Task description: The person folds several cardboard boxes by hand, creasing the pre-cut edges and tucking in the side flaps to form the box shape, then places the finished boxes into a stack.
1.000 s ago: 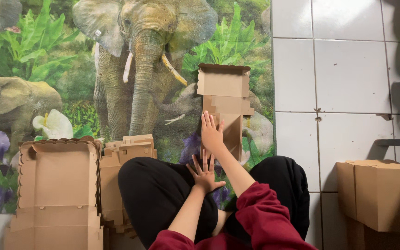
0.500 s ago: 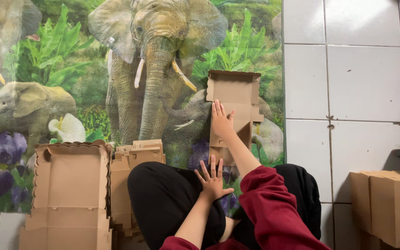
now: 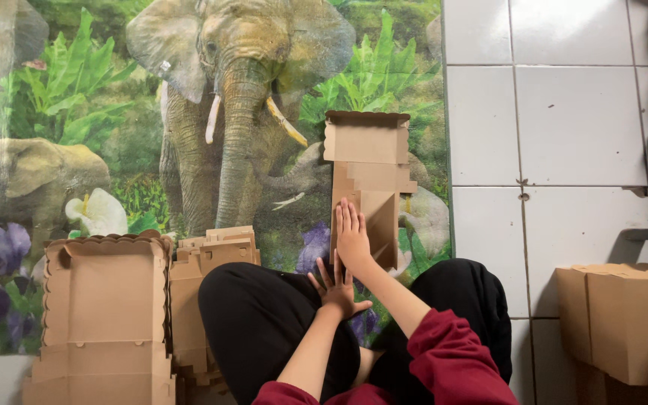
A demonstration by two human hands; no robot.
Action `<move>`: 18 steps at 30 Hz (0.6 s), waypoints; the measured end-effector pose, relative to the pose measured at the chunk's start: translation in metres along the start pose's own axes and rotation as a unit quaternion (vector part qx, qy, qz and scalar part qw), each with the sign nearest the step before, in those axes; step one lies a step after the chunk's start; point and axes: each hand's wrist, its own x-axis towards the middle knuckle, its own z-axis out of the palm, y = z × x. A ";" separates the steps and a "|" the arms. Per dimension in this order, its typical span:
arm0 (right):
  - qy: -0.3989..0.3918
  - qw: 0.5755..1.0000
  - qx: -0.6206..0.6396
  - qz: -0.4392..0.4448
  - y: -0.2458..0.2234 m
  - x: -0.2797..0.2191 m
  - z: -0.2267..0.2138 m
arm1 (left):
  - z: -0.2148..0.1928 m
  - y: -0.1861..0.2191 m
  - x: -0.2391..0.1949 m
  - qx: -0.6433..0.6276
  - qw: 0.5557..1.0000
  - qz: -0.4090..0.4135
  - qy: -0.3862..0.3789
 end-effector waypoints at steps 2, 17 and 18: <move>-0.052 0.998 0.015 -0.019 0.004 -0.010 -0.003 | -0.009 0.002 -0.008 -0.015 1.000 0.002 -0.004; -0.324 0.930 0.160 -0.066 0.009 -0.058 -0.032 | -0.011 0.010 -0.009 0.017 0.999 -0.047 -0.006; -0.360 0.909 0.199 -0.070 0.011 -0.059 -0.031 | -0.015 0.012 -0.013 0.015 0.999 -0.048 -0.010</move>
